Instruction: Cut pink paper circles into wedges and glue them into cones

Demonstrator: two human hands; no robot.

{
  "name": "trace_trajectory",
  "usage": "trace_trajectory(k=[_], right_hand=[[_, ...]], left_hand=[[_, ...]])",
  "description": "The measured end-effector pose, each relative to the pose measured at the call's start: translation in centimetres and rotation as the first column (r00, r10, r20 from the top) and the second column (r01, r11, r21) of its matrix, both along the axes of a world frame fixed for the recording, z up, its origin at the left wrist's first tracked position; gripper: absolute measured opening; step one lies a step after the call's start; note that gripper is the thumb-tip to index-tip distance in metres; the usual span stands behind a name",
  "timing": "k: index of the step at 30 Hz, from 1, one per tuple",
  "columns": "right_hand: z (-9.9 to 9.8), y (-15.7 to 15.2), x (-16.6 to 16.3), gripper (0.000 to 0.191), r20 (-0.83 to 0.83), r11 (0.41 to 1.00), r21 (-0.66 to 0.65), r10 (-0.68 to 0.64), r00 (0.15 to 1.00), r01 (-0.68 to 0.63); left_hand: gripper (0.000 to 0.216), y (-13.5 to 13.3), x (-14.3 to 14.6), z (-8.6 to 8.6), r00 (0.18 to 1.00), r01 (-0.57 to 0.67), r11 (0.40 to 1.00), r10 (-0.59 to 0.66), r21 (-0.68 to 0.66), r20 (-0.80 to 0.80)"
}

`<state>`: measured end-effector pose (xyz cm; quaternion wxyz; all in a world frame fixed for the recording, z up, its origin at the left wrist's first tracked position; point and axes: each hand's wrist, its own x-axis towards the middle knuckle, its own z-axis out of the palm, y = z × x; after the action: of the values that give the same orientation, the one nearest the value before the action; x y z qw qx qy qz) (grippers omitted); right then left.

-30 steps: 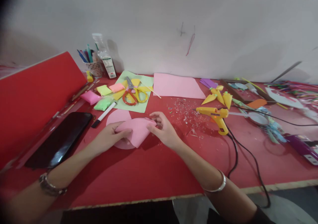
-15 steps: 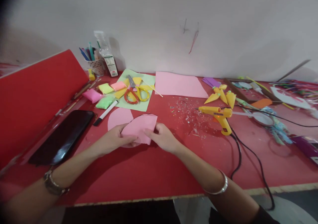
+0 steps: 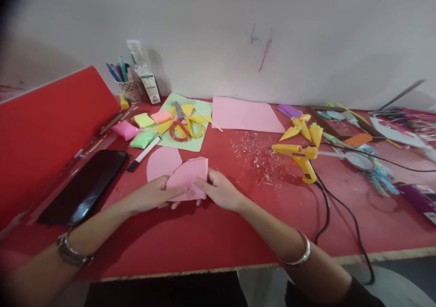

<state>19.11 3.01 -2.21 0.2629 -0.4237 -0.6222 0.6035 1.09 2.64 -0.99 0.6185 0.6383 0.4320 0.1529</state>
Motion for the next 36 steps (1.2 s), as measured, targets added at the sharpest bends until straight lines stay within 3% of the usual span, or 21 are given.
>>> trace_trajectory(k=[6,12,17,24,29,36], right_hand=[[-0.28,-0.10,-0.18,0.032,-0.008,1.000,-0.012,-0.014,1.000,0.014],[0.08,-0.16,-0.28,0.032,0.004,0.997,-0.067,-0.037,0.999,0.037],[0.16,-0.05,-0.13,0.036,0.033,1.000,0.001,-0.016,0.999,0.016],[0.21,0.04,0.04,0.040,0.079,0.999,0.046,-0.005,0.997,0.001],[0.36,0.02,0.02,0.042,0.078,0.995,0.084,0.038,0.996,-0.045],[0.01,-0.17,-0.01,0.051,0.113,0.990,0.098,0.091,0.989,-0.102]], left_hand=[[0.041,-0.19,-0.06,0.19,0.997,0.009,0.996,-0.003,0.089,-0.073],[0.041,-0.18,-0.03,0.32,0.986,-0.081,0.985,0.102,0.154,-0.134],[0.041,-0.19,-0.06,0.15,0.987,-0.076,0.978,0.101,0.192,-0.126],[0.040,-0.26,0.00,0.04,0.991,-0.086,0.987,0.099,0.137,-0.094],[0.034,-0.23,-0.11,-0.01,0.999,-0.023,0.999,0.024,0.044,-0.025],[0.036,-0.35,-0.18,-0.15,0.999,0.039,0.999,-0.039,0.035,-0.007]])
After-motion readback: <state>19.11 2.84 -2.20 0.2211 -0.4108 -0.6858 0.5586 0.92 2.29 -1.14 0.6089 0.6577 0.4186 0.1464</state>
